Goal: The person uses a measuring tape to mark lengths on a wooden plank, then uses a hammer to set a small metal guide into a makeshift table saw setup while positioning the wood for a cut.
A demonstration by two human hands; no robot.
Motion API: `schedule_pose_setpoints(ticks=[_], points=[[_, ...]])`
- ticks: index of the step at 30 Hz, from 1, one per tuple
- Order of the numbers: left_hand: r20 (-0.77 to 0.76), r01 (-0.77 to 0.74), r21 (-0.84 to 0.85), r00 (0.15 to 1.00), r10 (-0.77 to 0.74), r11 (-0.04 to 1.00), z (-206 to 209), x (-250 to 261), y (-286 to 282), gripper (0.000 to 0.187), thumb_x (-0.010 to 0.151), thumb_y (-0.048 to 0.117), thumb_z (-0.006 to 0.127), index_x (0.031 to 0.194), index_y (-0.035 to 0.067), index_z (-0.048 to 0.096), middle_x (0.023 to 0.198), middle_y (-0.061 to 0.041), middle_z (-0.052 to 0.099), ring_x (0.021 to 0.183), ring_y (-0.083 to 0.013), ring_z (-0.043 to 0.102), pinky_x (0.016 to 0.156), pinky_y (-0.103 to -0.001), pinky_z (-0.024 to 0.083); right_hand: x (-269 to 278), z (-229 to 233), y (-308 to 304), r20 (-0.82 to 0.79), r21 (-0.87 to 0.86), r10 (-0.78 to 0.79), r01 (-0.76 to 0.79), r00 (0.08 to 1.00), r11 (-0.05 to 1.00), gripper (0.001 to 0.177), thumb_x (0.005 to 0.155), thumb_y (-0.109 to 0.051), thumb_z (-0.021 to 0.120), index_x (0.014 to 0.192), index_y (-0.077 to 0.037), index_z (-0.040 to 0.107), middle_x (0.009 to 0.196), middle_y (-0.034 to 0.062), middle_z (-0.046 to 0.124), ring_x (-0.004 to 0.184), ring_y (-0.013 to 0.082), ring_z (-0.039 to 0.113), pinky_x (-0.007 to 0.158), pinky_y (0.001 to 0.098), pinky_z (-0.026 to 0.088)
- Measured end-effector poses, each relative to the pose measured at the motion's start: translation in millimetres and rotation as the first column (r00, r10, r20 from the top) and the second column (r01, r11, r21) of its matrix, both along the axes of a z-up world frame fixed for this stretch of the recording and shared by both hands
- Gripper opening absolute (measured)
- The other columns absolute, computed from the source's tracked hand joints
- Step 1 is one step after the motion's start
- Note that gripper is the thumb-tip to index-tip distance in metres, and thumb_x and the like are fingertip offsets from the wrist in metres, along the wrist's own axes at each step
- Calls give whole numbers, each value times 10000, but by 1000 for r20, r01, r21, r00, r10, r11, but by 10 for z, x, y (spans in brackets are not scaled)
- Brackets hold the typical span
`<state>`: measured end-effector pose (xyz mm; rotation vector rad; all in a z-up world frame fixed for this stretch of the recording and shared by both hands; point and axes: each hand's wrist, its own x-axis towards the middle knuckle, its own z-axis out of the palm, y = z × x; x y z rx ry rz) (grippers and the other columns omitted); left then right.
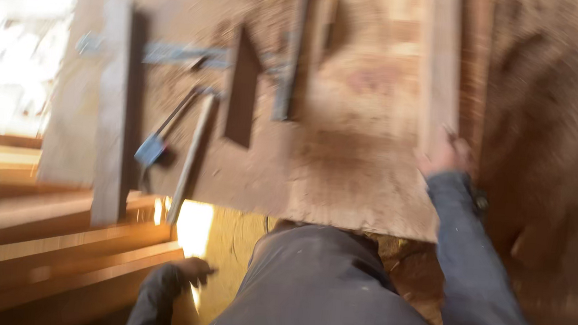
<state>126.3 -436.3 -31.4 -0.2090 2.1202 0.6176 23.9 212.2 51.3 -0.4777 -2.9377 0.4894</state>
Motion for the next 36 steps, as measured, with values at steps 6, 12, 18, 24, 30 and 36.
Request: schedule_pose_setpoints(ticks=[6, 12, 18, 24, 30, 36], points=[[-318, 29, -246, 942, -109, 969, 101, -133, -912, 367, 912, 485, 739, 1046, 144, 723, 902, -127, 730, 817, -328, 695, 735, -459, 554, 1092, -131, -234, 318, 6, -82, 84, 945, 996, 892, 817, -485, 814, 1566, -142, 473, 1241, 345, 589, 1054, 526, 612, 889, 605, 521], [-799, -218, -170, 602, -4, 961, 658, -1273, -851, 603, 775, 275, 890, 1292, 132, 617, 1324, -170, 613, 1226, -359, 570, 1008, -484, 515, 1422, -22, -493, 358, 89, -159, 136, 920, 987, 1024, 787, -470, 857, 1670, -141, 456, 1178, 354, 565, 1043, 508, 617, 884, 586, 523], [-631, -165, -358, 768, -108, 919, 578, -2002, -901, 755, 707, 289, 845, 1399, 207, 555, 1467, -138, 500, 1356, -366, 448, 1066, -508, 439, 1756, -155, -588, 374, 60, -216, 209, 902, 976, 970, 779, -442, 850, 1650, -220, 487, 1208, 311, 568, 1036, 477, 617, 866, 597, 537], [-658, -24, -251, 737, -152, 968, 30, -2154, -1321, 580, 886, 173, 765, 1436, 154, 581, 1382, -166, 631, 1270, -354, 582, 1070, -437, 509, 2032, -196, -652, 89, -8, -98, 99, 991, 995, 968, 781, -336, 832, 1635, -175, 408, 1347, 306, 568, 1147, 495, 562, 954, 544, 508], [-691, -342, 531, 355, 630, 775, 843, -1504, -1312, 798, 830, 15, 844, 1520, 82, 449, 1241, -176, 646, 1070, -270, 655, 887, -336, 606, 2103, -310, -644, 257, -37, -238, 256, 937, 966, 998, 764, -267, 863, 1625, -200, 362, 1250, 257, 446, 1132, 481, 494, 943, 562, 495], [-502, -204, 776, 373, 780, 597, 2538, -293, -243, 585, 1032, 66, 676, 1562, 30, 432, 1419, -138, 536, 1208, -247, 612, 905, -374, 575, 2150, -416, -590, 239, -102, -215, 245, 947, 964, 1050, 764, -256, 864, 1652, -189, 309, 1271, 268, 410, 1175, 468, 457, 962, 564, 484]])
